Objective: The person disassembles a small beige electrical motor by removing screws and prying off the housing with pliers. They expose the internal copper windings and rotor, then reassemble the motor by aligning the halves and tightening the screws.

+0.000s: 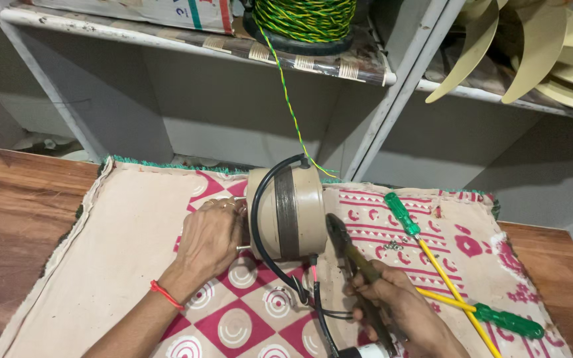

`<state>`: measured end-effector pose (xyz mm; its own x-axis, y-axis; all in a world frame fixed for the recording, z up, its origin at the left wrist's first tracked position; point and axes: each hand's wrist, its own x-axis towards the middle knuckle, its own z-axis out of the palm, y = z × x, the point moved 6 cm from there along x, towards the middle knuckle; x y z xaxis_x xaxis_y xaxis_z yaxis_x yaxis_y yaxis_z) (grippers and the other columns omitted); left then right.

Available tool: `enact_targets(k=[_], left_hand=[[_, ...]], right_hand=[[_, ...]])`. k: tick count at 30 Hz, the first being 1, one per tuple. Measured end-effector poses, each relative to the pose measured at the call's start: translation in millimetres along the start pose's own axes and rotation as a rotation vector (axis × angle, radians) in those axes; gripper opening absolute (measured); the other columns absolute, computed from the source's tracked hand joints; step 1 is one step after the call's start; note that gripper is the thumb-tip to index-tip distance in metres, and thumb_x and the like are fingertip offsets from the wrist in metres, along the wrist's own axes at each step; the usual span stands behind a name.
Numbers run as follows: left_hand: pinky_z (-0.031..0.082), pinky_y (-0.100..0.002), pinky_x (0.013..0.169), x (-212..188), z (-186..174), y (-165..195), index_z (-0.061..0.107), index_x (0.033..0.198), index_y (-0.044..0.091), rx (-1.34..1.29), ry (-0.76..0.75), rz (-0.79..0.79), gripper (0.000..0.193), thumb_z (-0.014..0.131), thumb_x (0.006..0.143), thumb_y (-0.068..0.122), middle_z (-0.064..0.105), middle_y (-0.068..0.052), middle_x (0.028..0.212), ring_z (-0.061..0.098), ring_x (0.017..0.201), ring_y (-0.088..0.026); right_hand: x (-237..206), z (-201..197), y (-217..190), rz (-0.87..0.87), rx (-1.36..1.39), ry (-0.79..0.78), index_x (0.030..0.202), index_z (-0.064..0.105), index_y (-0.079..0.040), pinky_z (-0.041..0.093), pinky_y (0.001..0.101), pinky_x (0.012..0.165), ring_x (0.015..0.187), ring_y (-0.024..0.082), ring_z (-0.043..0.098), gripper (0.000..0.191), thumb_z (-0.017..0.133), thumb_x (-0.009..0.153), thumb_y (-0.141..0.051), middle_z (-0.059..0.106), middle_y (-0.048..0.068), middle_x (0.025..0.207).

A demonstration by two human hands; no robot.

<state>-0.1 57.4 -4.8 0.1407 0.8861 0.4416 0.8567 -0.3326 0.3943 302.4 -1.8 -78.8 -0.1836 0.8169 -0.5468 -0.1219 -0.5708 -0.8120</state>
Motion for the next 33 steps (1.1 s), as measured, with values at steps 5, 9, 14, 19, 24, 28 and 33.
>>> enact_targets(k=[5, 9, 14, 19, 24, 28, 33], left_hand=[[0.051, -0.054, 0.069, -1, -2, 3, 0.066, 0.094, -0.001, -0.017, 0.036, 0.046, 0.017, 0.054, 0.088, 0.010, 0.067, -0.024, 0.082, 0.064, 0.079, -0.043], [0.050, -0.054, 0.071, 0, -1, 1, 0.067, 0.093, -0.001, 0.000, 0.028, 0.023, 0.017, 0.055, 0.087, 0.010, 0.068, -0.024, 0.082, 0.064, 0.082, -0.043], [0.050, -0.054, 0.074, -1, -2, 2, 0.068, 0.097, -0.001, -0.039, 0.054, 0.053, 0.020, 0.055, 0.085, 0.009, 0.069, -0.024, 0.086, 0.065, 0.085, -0.044], [0.050, -0.054, 0.075, -2, -3, 2, 0.068, 0.099, -0.001, -0.033, 0.048, 0.060, 0.022, 0.054, 0.086, 0.010, 0.069, -0.024, 0.088, 0.065, 0.086, -0.043], [0.050, -0.054, 0.074, -2, -5, 4, 0.069, 0.099, -0.001, -0.050, 0.076, 0.077, 0.021, 0.055, 0.088, 0.010, 0.070, -0.024, 0.089, 0.065, 0.085, -0.044], [0.051, -0.053, 0.071, 1, -3, 6, 0.069, 0.099, -0.002, -0.021, 0.028, 0.055, 0.022, 0.055, 0.087, 0.009, 0.069, -0.023, 0.084, 0.065, 0.080, -0.042], [0.051, -0.053, 0.065, 6, 1, 8, 0.065, 0.092, -0.003, 0.018, -0.033, 0.011, 0.018, 0.056, 0.090, 0.013, 0.066, -0.024, 0.078, 0.064, 0.074, -0.042]], right_hand=[[1, 7, -3, -0.046, -0.089, -0.051, 0.100, 0.060, -0.002, 0.049, 0.0345, 0.043, 0.056, 0.020, 0.059, 0.018, 0.061, 0.089, -0.016, 0.064, 0.011, 0.080], [-1, 9, -5, -0.086, -0.157, -0.038, 0.101, 0.060, -0.003, 0.046, 0.0330, 0.042, 0.047, 0.020, 0.054, 0.018, 0.057, 0.086, -0.013, 0.058, 0.012, 0.067], [-5, 6, 0, 0.020, -0.190, 0.104, 0.105, 0.062, -0.004, 0.046, 0.0346, 0.046, 0.051, 0.021, 0.054, 0.020, 0.059, 0.089, -0.017, 0.060, 0.011, 0.069], [-4, 8, -4, -0.034, -0.312, 0.079, 0.106, 0.064, -0.004, 0.044, 0.0311, 0.046, 0.053, 0.017, 0.053, 0.022, 0.058, 0.090, -0.019, 0.059, 0.009, 0.069], [-3, 8, -3, -0.041, -0.328, 0.061, 0.106, 0.064, -0.003, 0.046, 0.0322, 0.046, 0.053, 0.016, 0.055, 0.024, 0.056, 0.087, -0.015, 0.060, 0.007, 0.069], [-4, 14, -16, -0.147, -0.423, 0.065, 0.105, 0.062, 0.000, 0.041, 0.0328, 0.043, 0.045, 0.019, 0.050, 0.024, 0.057, 0.088, -0.016, 0.058, 0.010, 0.063], [-3, 20, -23, -0.116, -0.603, 0.085, 0.113, 0.061, -0.009, 0.043, 0.0335, 0.044, 0.045, 0.019, 0.053, 0.028, 0.057, 0.085, -0.015, 0.059, 0.009, 0.063]])
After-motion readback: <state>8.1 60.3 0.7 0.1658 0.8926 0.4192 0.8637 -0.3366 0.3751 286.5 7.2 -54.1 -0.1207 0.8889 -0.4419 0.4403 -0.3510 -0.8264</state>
